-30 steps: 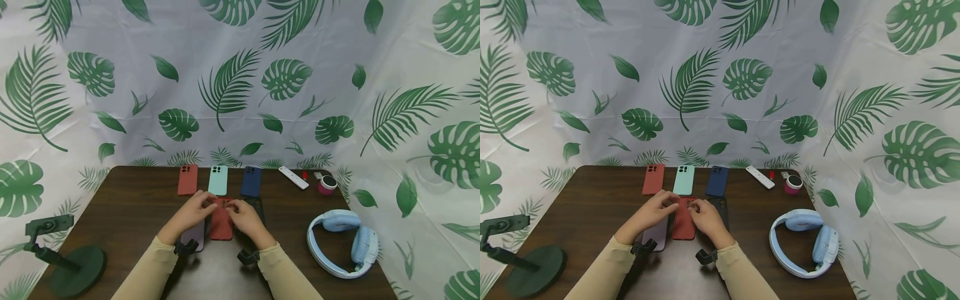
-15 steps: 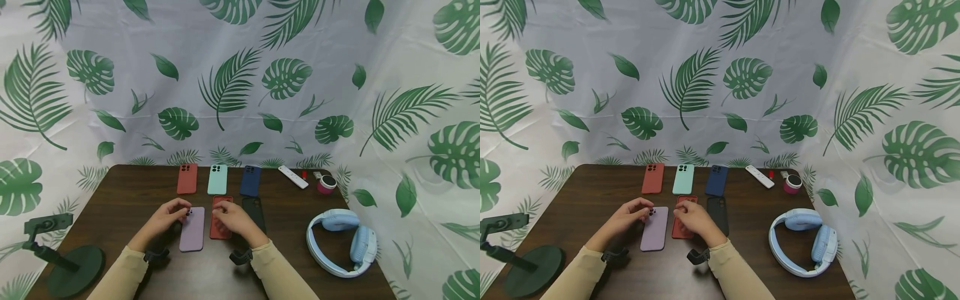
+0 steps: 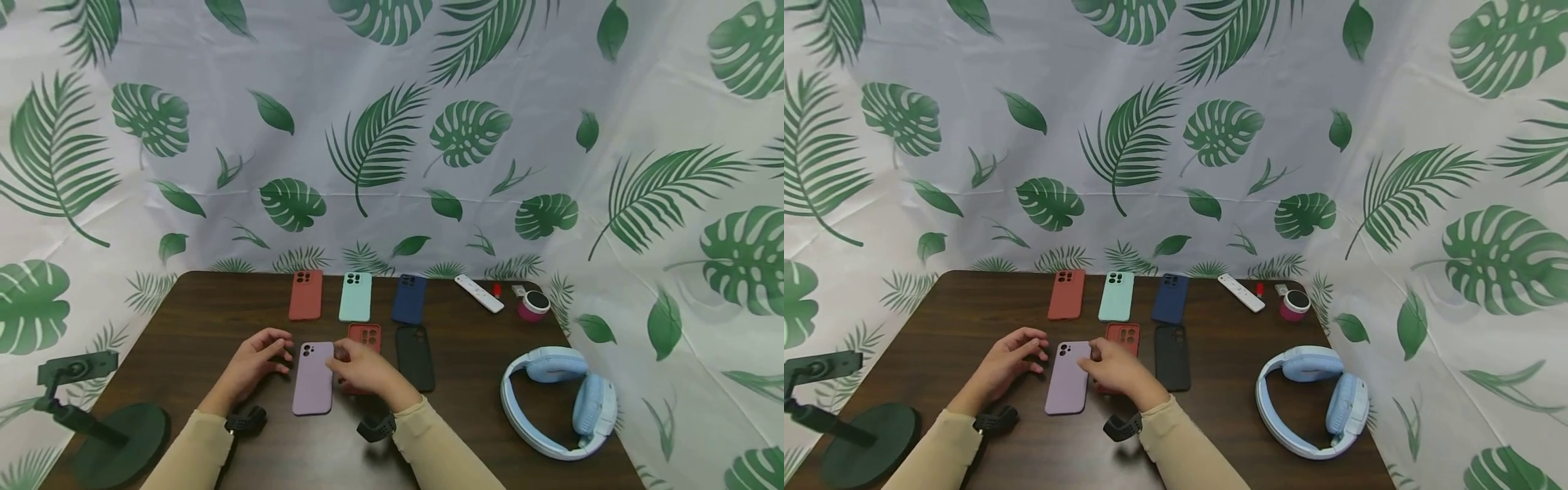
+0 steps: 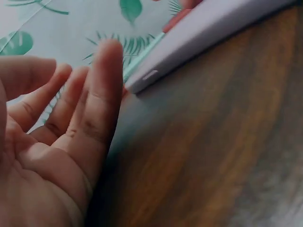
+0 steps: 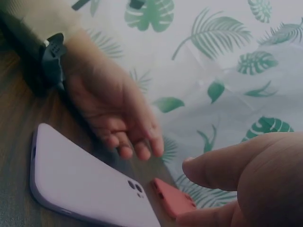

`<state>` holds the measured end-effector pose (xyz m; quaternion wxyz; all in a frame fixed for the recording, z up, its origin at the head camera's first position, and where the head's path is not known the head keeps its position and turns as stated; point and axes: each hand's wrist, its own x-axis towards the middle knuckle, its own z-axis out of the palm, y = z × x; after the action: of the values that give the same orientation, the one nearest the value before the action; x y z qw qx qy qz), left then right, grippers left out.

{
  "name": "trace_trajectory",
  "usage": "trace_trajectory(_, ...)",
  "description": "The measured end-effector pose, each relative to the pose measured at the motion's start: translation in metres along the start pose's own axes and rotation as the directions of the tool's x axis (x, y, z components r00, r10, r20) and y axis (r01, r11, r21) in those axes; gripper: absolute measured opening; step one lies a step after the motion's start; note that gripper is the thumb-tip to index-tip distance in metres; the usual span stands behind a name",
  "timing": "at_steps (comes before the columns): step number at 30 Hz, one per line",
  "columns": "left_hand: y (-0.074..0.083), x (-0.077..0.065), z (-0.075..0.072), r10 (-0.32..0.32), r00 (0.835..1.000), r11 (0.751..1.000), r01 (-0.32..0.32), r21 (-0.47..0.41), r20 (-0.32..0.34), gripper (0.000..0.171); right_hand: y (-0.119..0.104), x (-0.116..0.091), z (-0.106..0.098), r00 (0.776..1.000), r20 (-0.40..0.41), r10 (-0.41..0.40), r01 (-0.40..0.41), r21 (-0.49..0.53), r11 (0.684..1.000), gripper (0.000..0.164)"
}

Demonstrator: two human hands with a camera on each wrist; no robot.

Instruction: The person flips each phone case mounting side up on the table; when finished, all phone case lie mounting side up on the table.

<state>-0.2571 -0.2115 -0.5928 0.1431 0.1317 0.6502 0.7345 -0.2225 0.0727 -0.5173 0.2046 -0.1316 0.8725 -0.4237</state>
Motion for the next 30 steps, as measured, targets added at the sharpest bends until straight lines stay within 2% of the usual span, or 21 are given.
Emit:
trace_trajectory(3, -0.002, 0.002, 0.007, -0.038, 0.999, 0.994, 0.040, 0.104, -0.024, 0.045, 0.004, 0.000, 0.002, 1.000, 0.002, 0.017, -0.017, 0.006, 1.000, 0.060)
trace_trajectory(6, -0.001, 0.004, 0.012, -0.049, 0.999, 0.977, 0.050, 0.206, -0.012, 0.040, 0.006, 0.000, 0.003, 0.999, 0.009, 0.033, -0.033, 0.032, 0.999, 0.060)
trace_trajectory(10, 0.001, 0.007, 0.016, -0.060, 0.998, 0.955, 0.061, 0.289, -0.014, 0.035, 0.007, 0.002, 0.003, 0.998, 0.034, 0.051, -0.055, 0.108, 0.993, 0.060)
trace_trajectory(13, 0.001, 0.008, 0.016, -0.057, 0.998, 0.952, 0.060, 0.300, -0.019, 0.034, 0.008, 0.004, 0.003, 0.997, 0.059, 0.054, -0.063, 0.173, 0.983, 0.061)
trace_trajectory(16, 0.002, 0.009, 0.014, -0.052, 0.999, 0.951, 0.053, 0.304, -0.013, 0.033, 0.008, 0.006, 0.004, 0.997, 0.071, 0.045, -0.058, 0.197, 0.979, 0.061)
trace_trajectory(25, 0.002, 0.006, 0.012, -0.057, 0.998, 0.927, 0.059, 0.371, -0.016, 0.032, 0.009, 0.009, 0.009, 0.998, 0.054, 0.035, -0.043, 0.168, 0.985, 0.058)
trace_trajectory(30, 0.000, 0.004, 0.011, -0.051, 0.999, 0.918, 0.053, 0.393, -0.015, 0.033, 0.007, 0.010, 0.011, 0.998, 0.030, 0.048, -0.053, 0.186, 0.981, 0.055)
